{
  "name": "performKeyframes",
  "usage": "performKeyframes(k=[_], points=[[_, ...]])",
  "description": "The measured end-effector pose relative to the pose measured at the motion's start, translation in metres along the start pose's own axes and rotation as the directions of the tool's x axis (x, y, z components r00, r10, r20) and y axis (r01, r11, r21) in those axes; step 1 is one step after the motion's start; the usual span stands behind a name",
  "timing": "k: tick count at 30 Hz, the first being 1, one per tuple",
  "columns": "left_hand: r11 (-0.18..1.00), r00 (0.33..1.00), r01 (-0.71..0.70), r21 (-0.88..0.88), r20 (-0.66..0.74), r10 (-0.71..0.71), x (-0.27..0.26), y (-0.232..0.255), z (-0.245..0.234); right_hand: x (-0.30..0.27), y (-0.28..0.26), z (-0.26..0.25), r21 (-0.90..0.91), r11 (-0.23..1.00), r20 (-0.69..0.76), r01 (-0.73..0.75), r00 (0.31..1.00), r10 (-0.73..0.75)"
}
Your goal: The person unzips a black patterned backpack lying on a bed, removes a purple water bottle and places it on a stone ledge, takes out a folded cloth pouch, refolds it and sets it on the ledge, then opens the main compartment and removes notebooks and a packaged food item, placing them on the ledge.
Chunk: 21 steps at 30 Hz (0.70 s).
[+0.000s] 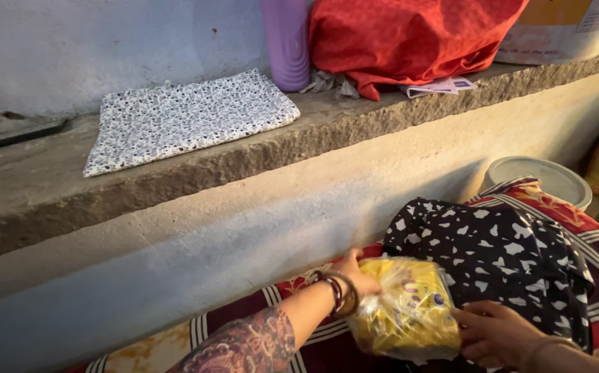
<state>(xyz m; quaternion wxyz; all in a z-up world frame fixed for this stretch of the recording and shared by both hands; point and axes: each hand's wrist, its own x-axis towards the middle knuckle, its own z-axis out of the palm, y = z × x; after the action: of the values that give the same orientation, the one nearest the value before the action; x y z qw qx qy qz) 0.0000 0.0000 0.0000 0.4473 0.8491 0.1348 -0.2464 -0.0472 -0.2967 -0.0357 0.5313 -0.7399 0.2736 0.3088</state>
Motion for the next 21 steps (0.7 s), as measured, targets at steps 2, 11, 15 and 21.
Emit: performKeyframes(k=[2,11,15,21], points=[[0.989,0.988,-0.098,0.115,-0.104,0.11,-0.001,0.007,-0.004,0.014,0.013,-0.014,-0.033,0.999,-0.031,0.031,0.999,-0.032],[0.964,0.848,0.255,-0.072,-0.462,-0.259,0.027,-0.02,0.008,0.099,-0.003,-0.032,-0.249,0.937,-0.068,0.246,0.96,-0.271],[0.845,0.758,0.312,-0.435,-0.422,-0.497,0.05,-0.074,0.024,0.099,-0.025,-0.001,-0.519,0.716,0.178,0.466,0.879,-0.443],[0.894,0.864,0.253,-0.37,-0.33,-0.381,0.048,-0.11,0.062,0.082,-0.02,0.05,-0.091,0.993,-0.072,0.07,0.994,-0.076]])
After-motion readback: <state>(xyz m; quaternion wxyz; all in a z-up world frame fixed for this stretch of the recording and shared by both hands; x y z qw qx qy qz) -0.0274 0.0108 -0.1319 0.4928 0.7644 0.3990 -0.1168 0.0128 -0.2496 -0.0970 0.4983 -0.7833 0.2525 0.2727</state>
